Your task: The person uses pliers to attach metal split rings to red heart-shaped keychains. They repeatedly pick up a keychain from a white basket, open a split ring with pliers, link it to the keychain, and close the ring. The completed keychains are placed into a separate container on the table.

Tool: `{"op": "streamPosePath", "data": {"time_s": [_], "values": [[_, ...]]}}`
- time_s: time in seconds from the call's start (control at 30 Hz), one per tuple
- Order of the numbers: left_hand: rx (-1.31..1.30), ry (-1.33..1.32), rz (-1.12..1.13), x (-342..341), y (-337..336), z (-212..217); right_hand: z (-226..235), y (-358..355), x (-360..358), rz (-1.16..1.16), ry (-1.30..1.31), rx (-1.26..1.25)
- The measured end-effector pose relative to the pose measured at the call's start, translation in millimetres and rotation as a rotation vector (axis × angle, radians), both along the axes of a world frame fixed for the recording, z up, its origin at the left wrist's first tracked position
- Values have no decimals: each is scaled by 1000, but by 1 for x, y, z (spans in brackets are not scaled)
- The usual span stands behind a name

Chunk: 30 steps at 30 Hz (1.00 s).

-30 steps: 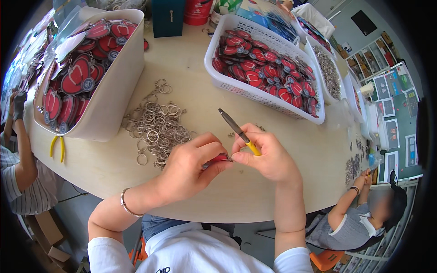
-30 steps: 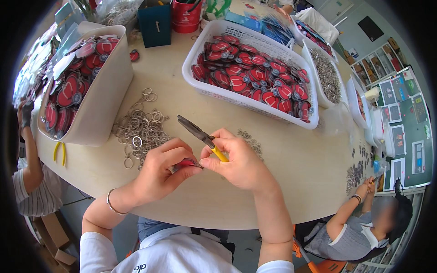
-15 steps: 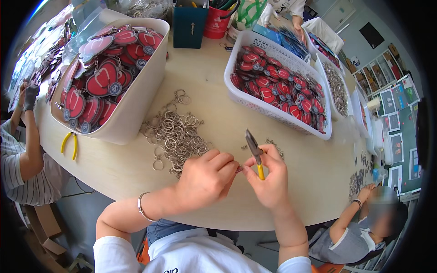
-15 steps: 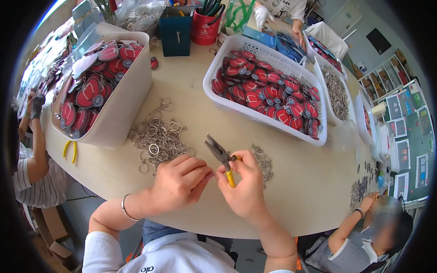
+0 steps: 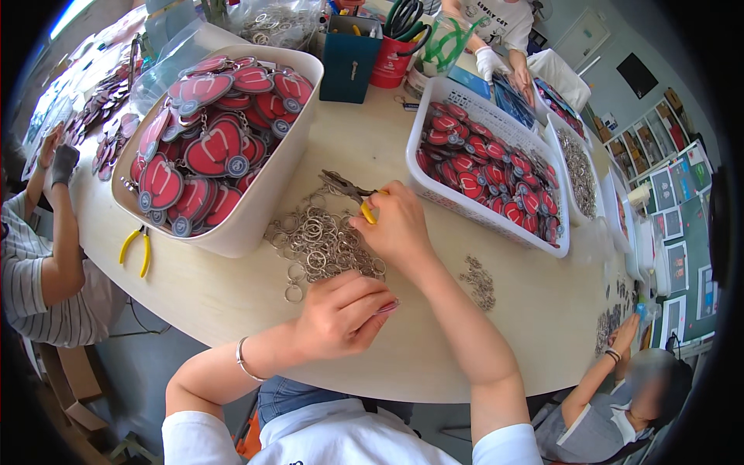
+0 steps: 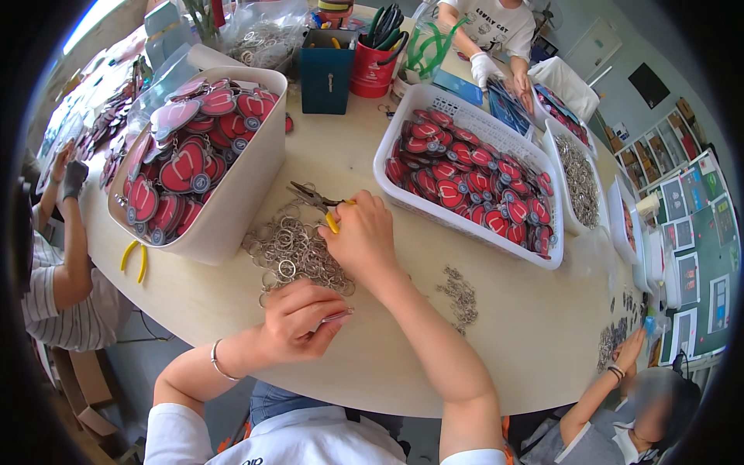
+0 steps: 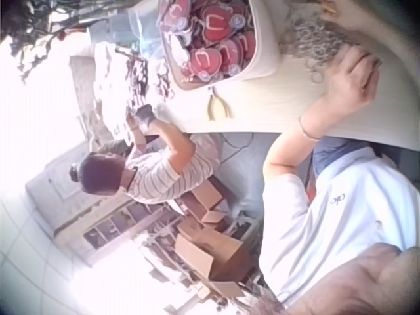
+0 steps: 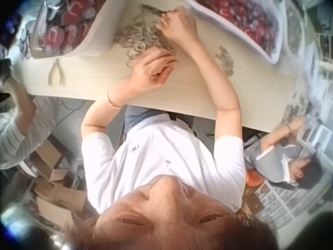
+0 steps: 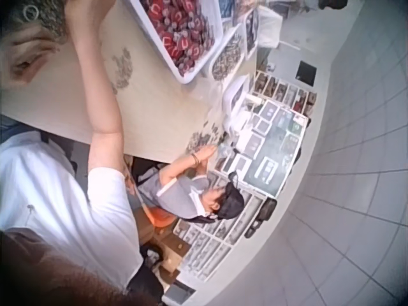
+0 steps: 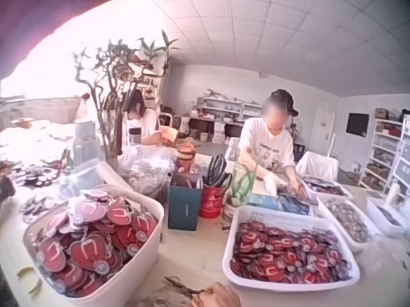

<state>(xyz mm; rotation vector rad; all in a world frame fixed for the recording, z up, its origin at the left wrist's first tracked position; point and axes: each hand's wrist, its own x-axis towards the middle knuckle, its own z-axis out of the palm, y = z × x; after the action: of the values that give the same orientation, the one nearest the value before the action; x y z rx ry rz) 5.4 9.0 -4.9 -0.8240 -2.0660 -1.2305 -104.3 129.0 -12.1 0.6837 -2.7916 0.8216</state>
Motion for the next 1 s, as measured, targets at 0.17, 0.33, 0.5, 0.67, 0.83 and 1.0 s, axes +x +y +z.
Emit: {"op": "streamPosePath", "data": {"time_s": [0.17,0.33,0.5,0.67,0.83,1.0], "values": [[-1,12,-29,2,3,-6,-1,-8,-4,-35,-67,183],[47,-5,-19,2,4,-7,1,5,-4,19,-63,152],[26,-4,-21,4,4,-5,9,-7,4,51,-39,215],[22,-31,-25,3,3,-6,1,-5,3,98,52,222],[-4,-55,-16,7,2,-3,-11,2,1,148,136,88],[139,-201,-39,4,4,-4,-8,13,2,102,205,-28]]}}
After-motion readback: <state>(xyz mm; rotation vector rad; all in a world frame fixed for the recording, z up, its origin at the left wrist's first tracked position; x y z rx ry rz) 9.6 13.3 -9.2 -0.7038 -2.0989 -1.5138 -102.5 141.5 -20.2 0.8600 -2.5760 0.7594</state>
